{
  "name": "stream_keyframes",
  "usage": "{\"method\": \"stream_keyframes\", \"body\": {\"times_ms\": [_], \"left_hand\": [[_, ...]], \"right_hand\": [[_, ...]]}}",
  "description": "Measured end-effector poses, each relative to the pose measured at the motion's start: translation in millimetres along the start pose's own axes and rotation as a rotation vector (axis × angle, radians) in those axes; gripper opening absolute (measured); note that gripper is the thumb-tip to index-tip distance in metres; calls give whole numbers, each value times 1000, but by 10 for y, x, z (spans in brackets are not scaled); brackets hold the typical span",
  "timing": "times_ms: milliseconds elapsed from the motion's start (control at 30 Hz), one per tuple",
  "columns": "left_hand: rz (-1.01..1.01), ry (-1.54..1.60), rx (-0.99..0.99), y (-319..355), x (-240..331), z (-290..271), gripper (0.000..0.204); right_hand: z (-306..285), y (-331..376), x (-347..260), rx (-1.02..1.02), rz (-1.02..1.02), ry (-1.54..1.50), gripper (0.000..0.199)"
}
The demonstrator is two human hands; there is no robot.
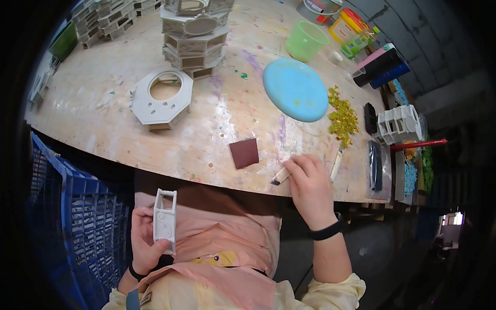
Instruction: Sand the edges and surfaces of white molded plastic components to smooth them.
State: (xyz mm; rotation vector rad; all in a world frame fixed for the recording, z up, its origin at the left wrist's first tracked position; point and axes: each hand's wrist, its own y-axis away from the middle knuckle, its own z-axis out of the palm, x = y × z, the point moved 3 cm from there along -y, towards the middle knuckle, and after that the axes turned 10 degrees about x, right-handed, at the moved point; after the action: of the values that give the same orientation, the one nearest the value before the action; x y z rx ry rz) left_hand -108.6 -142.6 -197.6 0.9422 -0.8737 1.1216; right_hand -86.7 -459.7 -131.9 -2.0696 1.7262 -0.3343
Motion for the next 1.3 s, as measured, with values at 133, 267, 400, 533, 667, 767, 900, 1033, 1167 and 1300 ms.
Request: {"method": "stream_keyframes", "body": {"times_ms": [133, 267, 400, 533, 667, 767, 900, 1033, 1167, 1300], "left_hand": [[-11, -10, -2, 23, -40, -6, 59], [-54, -20, -34, 65, -68, -31, 60], [-12, 4, -48, 87, -65, -23, 60], [-24, 9, -64, 79, -66, -5, 60], [-42, -8, -29, 72, -83, 23, 61], [-59, 42, -53, 80, -83, 52, 61], [-26, 48, -5, 77, -49, 89, 61], [-12, 11, -72, 70, -27, 150, 70], [7, -8, -81, 97, -20, 178, 71], [80, -84, -100, 106, -12, 168, 71]], "right_hand": [[-15, 104, 83, -47, 107, 48, 19], [30, 169, 88, 0, 234, -71, 23], [-5, 159, 2, 112, 54, -61, 26], [34, 172, 39, 21, 132, -140, 22], [77, 210, 138, 84, 99, 11, 27], [138, 238, 183, 53, 199, -80, 22], [77, 304, -83, 257, 427, -305, 13], [119, 325, -698, -67, 452, -719, 10], [258, 174, -1164, -312, 297, -931, 8], [356, 33, -1360, -365, 145, -954, 8]]}}
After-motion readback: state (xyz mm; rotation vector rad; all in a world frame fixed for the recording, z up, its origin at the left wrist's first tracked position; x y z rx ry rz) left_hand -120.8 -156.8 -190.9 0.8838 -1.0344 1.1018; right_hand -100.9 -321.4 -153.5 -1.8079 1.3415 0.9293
